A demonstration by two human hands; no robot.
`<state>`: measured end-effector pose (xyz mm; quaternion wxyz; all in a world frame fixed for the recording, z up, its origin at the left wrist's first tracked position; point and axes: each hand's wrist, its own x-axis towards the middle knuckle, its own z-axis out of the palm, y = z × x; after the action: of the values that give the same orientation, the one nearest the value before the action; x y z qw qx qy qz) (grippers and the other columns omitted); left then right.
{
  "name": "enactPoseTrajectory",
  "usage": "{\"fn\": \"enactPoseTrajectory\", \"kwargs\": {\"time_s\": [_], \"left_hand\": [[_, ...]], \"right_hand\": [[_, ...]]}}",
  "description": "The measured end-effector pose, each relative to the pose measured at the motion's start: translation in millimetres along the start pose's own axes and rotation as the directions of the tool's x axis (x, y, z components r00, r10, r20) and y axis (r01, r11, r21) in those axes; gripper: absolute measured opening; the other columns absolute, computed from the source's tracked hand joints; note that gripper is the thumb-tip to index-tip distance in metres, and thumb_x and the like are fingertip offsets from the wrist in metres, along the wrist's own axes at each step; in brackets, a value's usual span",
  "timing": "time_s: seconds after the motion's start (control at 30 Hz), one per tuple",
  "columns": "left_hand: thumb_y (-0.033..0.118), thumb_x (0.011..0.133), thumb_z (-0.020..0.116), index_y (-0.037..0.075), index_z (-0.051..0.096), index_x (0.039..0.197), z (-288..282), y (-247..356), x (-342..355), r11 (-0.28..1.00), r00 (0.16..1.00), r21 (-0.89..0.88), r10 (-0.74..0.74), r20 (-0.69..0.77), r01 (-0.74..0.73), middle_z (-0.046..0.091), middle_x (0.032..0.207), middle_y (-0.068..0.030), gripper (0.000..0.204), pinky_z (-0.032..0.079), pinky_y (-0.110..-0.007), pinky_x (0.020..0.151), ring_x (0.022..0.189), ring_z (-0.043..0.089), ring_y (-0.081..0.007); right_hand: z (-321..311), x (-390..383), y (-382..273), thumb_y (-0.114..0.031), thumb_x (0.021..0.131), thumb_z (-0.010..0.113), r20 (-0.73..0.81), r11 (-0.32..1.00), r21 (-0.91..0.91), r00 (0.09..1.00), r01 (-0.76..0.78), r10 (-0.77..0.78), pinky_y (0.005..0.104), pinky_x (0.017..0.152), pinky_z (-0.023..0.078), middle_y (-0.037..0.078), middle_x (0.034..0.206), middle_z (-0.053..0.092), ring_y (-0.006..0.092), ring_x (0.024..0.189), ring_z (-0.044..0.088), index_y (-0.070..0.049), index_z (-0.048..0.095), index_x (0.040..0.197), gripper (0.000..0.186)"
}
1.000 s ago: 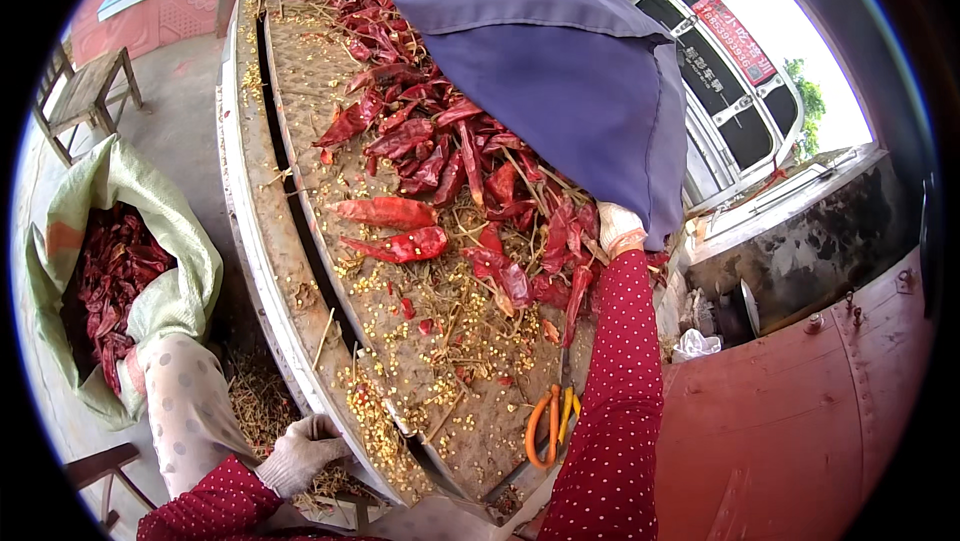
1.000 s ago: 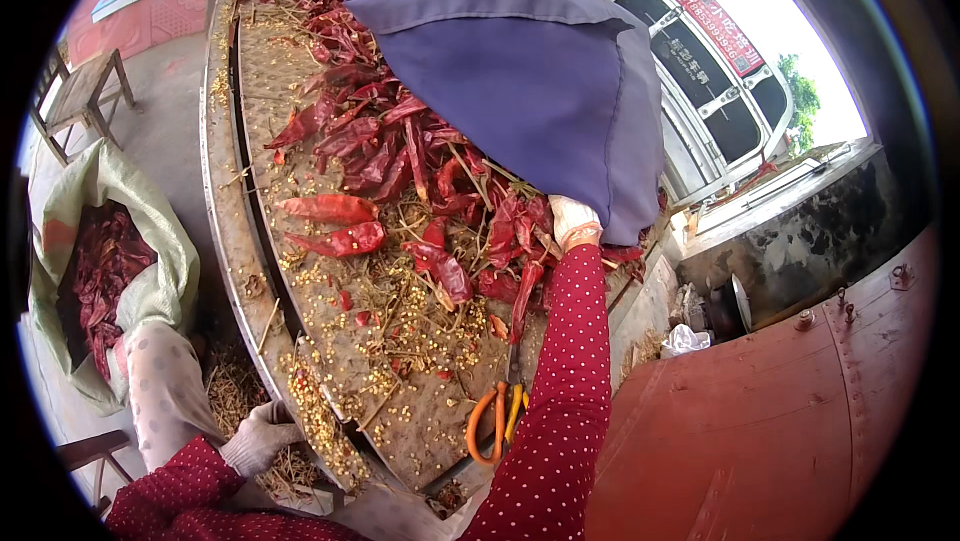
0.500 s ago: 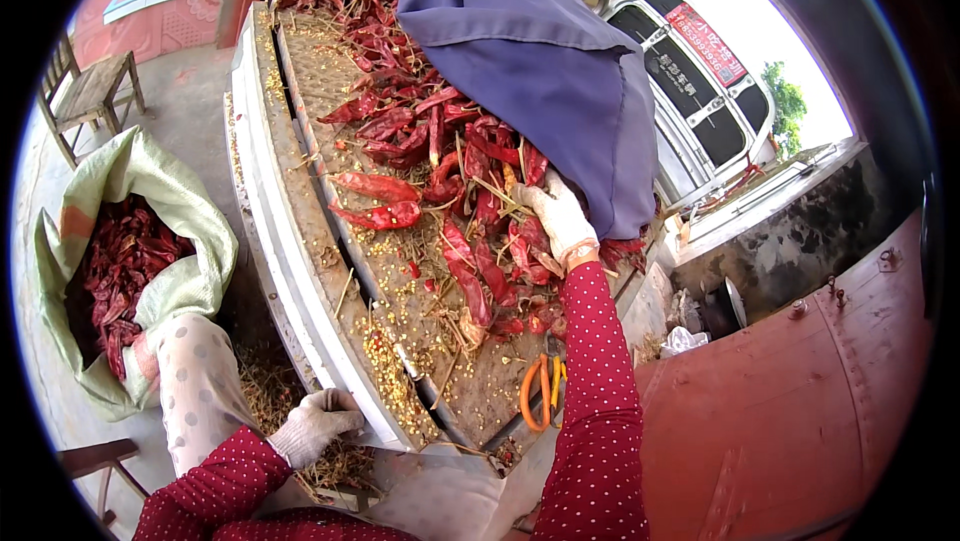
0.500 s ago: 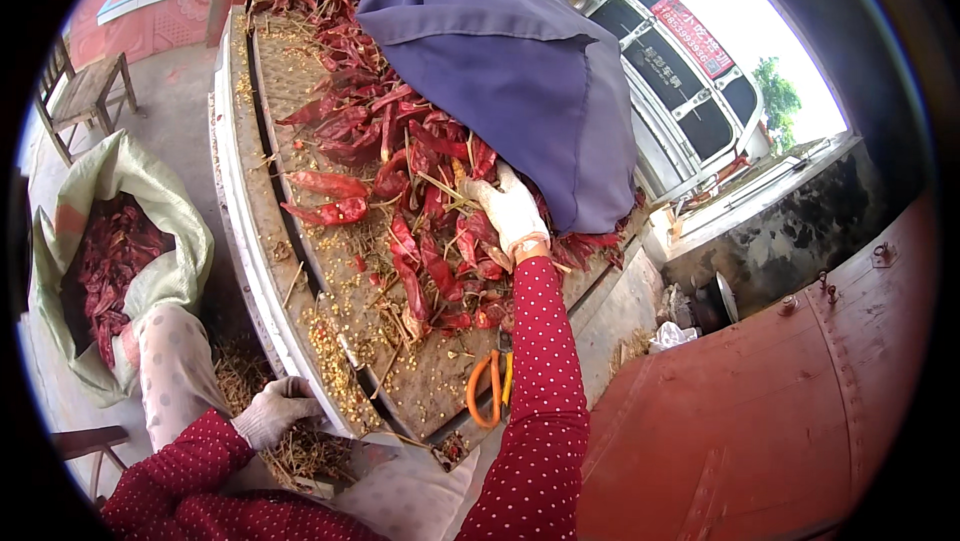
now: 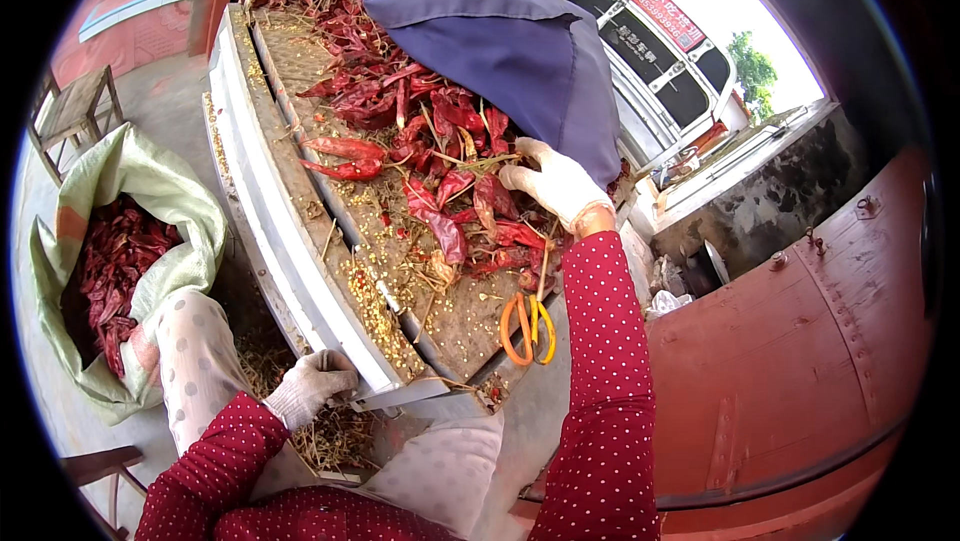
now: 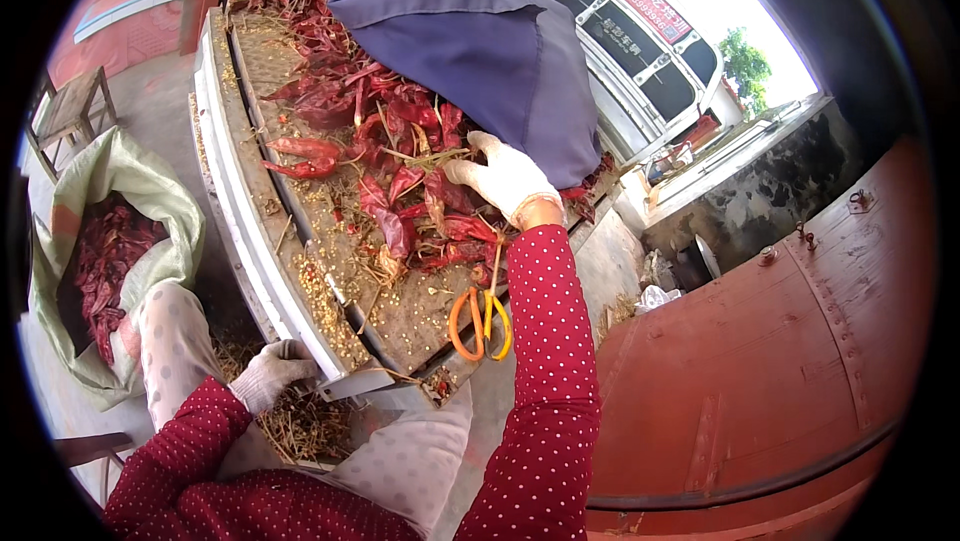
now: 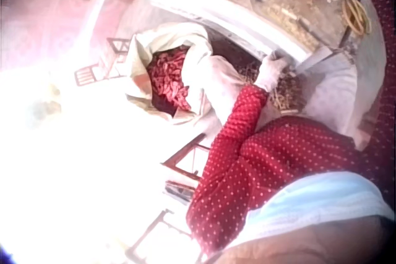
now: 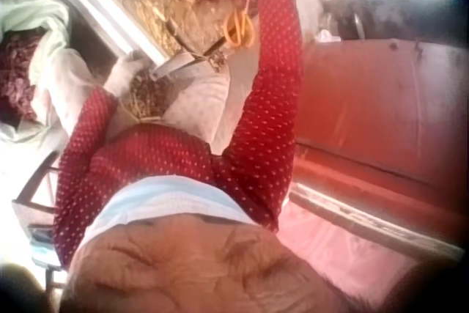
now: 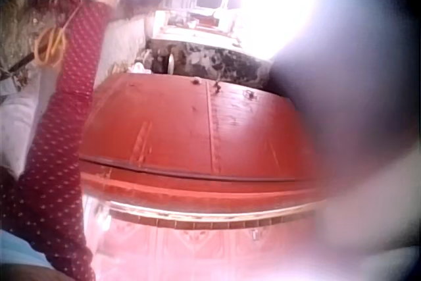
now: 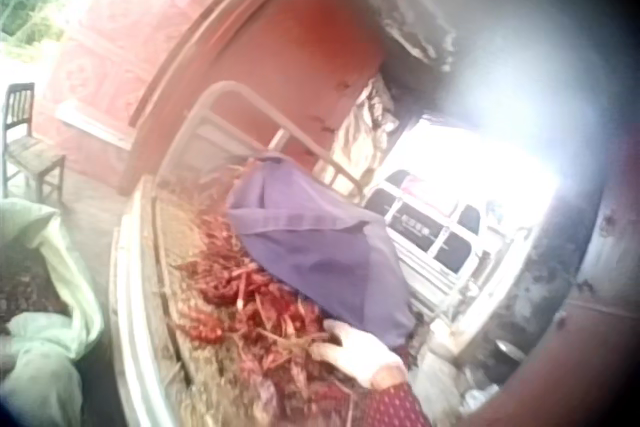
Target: The person sits and repeatedly picks dried red chilies from a pile, uses orange-handled scissors to cut off the stems, and drops the trimmed chilies into a green sack. The stems and debris are discarded onto the work surface.
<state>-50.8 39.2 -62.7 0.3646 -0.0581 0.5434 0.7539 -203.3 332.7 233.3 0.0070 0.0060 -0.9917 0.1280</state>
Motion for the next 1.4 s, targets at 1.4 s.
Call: {"fn": "enactPoseTrajectory", "kwargs": {"time_s": [1.4], "left_hand": [[0.007,0.088,0.073,-0.002,0.063,0.109,5.6,18.8,-77.9,0.934,0.925,-0.093,0.355,0.138,-0.345,0.068,0.096,-0.0073,0.025,0.056,-0.027,0.077,0.083,0.067,-0.0146]], "right_hand": [[94.0,-191.7,-44.4,-0.019,0.097,0.056,-0.229,0.127,0.964,0.972,0.233,-0.044,0.0285,0.076,0.052,0.009,0.097,0.063,0.0164,0.081,0.059,0.004,0.059,0.125,0.037]]}}
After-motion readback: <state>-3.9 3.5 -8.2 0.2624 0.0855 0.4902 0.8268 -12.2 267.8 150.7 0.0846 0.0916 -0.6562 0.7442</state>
